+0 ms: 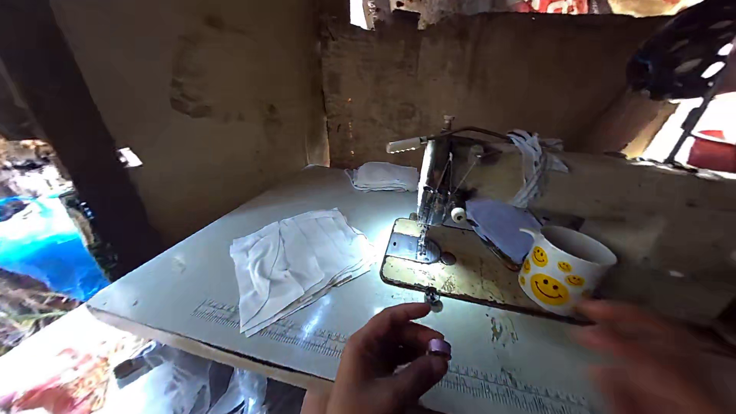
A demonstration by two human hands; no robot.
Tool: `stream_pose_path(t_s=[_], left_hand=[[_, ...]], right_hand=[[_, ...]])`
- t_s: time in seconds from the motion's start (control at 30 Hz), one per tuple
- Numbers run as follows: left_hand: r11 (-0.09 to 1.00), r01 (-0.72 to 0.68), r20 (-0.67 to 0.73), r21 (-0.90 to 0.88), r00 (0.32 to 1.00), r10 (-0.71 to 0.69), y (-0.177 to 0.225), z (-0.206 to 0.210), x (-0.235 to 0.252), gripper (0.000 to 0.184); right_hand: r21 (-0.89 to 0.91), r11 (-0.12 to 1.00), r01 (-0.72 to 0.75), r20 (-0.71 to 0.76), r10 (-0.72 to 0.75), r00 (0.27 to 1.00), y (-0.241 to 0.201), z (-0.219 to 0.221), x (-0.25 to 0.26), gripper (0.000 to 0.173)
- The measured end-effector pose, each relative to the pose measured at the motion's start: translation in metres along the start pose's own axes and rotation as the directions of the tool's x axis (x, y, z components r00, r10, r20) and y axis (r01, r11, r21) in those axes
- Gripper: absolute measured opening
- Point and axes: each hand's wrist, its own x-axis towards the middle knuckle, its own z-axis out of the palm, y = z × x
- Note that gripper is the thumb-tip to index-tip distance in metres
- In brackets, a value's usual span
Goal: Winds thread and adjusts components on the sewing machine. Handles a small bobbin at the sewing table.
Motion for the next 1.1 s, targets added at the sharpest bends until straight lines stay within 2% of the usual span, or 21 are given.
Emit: stream_pose_path(t_s=[0.03, 0.1, 0.17, 0.3, 0.4, 0.43, 0.5, 0.53, 0.57, 0.6, 0.63, 0.67, 0.73, 0.8, 0.87, 0.93, 1.0, 1.1], left_hand=[[0.998, -0.042, 0.024, 0.052, 0.999, 0.04, 0.001, 0.004, -0.001, 0.044], [0.964, -0.163, 0.068, 0.209, 0.986, 0.152, 0.003, 0.011, -0.003, 0.042], [0.904, -0.242, 0.097, 0.353, 0.97, 0.222, 0.005, 0.013, -0.005, 0.039], [0.83, -0.266, 0.188, 0.489, 0.962, 0.197, 0.006, 0.009, 0.0, 0.043], [0.783, -0.342, 0.349, 0.519, 0.921, 0.172, 0.007, 0.007, 0.01, 0.042], [0.749, -0.381, 0.394, 0.542, 0.902, 0.174, 0.009, 0.007, 0.018, 0.037], [0.614, -0.449, 0.446, 0.649, 0.879, 0.17, 0.007, 0.005, 0.039, 0.033], [0.548, -0.433, 0.469, 0.716, 0.879, 0.082, 0.008, 0.003, 0.051, 0.034], [0.494, -0.386, 0.491, 0.779, 0.865, -0.098, 0.011, 0.002, 0.062, 0.037], [0.435, -0.344, 0.497, 0.832, 0.81, -0.31, 0.014, 0.002, 0.074, 0.041], [0.369, -0.339, 0.486, 0.865, 0.747, -0.453, 0.011, 0.003, 0.083, 0.042], [0.327, -0.362, 0.484, 0.873, 0.72, -0.496, 0.004, 0.002, 0.088, 0.04], [0.304, -0.393, 0.494, 0.868, 0.747, -0.446, -0.006, -0.002, 0.089, 0.034], [0.344, -0.342, 0.464, 0.874, 0.796, -0.388, 0.0, -0.003, 0.083, 0.031], [0.51, -0.255, 0.409, 0.821, 0.887, -0.215, 0.001, -0.005, 0.067, 0.03], [0.71, -0.211, 0.318, 0.672, 0.948, -0.02, -0.003, -0.003, 0.046, 0.033], [0.844, -0.175, 0.259, 0.507, 0.965, 0.044, -0.003, 0.001, 0.025, 0.034], [0.92, -0.162, 0.195, 0.357, 0.976, 0.096, -0.007, 0.006, 0.001, 0.028]], right_hand=[[0.017, 1.0, -0.007, 0.057, 0.006, 0.998, -0.001, 0.034, -0.006, 0.031], [0.14, 0.984, -0.109, 0.053, 0.103, 0.993, -0.01, 0.083, -0.011, 0.041], [0.256, 0.941, -0.22, -0.011, 0.23, 0.973, -0.019, 0.103, -0.01, 0.032], [0.411, 0.841, -0.352, -0.019, 0.394, 0.919, -0.029, 0.105, -0.013, 0.022], [0.588, 0.697, -0.411, -0.057, 0.543, 0.838, -0.025, 0.103, -0.017, 0.019], [0.65, 0.636, -0.417, -0.068, 0.595, 0.801, -0.025, 0.101, -0.017, 0.021], [0.739, 0.529, -0.417, -0.078, 0.682, 0.727, -0.022, 0.095, -0.016, 0.023], [0.785, 0.477, -0.395, -0.074, 0.706, 0.704, -0.019, 0.094, -0.016, 0.024], [0.84, 0.407, -0.359, -0.055, 0.722, 0.69, -0.015, 0.093, -0.015, 0.026], [0.881, 0.336, -0.334, -0.02, 0.731, 0.682, -0.011, 0.091, -0.015, 0.028], [0.91, 0.268, -0.316, 0.02, 0.733, 0.68, -0.008, 0.089, -0.014, 0.03], [0.929, 0.214, -0.301, 0.054, 0.727, 0.685, -0.006, 0.087, -0.013, 0.032], [0.939, 0.171, -0.3, 0.101, 0.695, 0.712, -0.002, 0.085, -0.015, 0.032], [0.921, 0.197, -0.336, 0.127, 0.664, 0.737, -0.002, 0.085, -0.019, 0.03], [0.88, 0.255, -0.401, 0.15, 0.652, 0.743, -0.006, 0.085, -0.021, 0.024], [0.84, 0.319, -0.439, 0.146, 0.647, 0.748, -0.014, 0.089, -0.022, 0.014], [0.801, 0.398, -0.448, 0.112, 0.635, 0.764, -0.021, 0.095, -0.023, 0.012], [0.761, 0.492, -0.423, 0.056, 0.599, 0.799, -0.027, 0.103, -0.024, 0.011]])
